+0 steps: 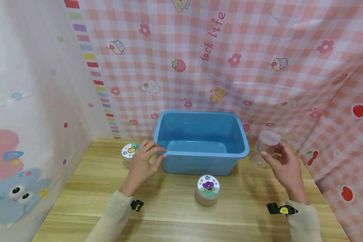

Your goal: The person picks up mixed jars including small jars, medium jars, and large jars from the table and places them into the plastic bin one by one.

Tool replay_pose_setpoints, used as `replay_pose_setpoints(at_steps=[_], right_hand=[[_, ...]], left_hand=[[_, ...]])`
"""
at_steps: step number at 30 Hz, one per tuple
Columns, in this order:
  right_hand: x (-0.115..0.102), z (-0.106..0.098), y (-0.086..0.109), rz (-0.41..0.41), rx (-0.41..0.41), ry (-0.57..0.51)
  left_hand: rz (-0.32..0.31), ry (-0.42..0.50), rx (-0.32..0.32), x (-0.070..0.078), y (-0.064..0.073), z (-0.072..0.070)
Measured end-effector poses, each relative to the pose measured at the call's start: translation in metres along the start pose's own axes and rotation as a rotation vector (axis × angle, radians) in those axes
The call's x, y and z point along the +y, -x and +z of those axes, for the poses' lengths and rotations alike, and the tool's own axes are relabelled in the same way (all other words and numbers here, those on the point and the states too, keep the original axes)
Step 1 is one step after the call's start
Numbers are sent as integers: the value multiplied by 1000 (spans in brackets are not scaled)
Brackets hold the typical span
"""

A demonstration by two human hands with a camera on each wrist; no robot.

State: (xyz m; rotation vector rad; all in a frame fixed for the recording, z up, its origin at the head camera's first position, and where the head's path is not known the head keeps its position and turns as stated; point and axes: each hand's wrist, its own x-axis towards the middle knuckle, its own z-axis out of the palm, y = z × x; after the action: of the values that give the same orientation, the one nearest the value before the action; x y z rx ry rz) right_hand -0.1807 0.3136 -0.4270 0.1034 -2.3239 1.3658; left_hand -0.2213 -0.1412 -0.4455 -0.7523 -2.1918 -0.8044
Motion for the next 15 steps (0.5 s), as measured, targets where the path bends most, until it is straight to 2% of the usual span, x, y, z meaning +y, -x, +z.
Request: replay_pose_setpoints(at_steps=[15], right_hand=[[-31, -1, -19, -74, 39, -15]], left_hand=[[0, 3, -4, -1, 0, 0]])
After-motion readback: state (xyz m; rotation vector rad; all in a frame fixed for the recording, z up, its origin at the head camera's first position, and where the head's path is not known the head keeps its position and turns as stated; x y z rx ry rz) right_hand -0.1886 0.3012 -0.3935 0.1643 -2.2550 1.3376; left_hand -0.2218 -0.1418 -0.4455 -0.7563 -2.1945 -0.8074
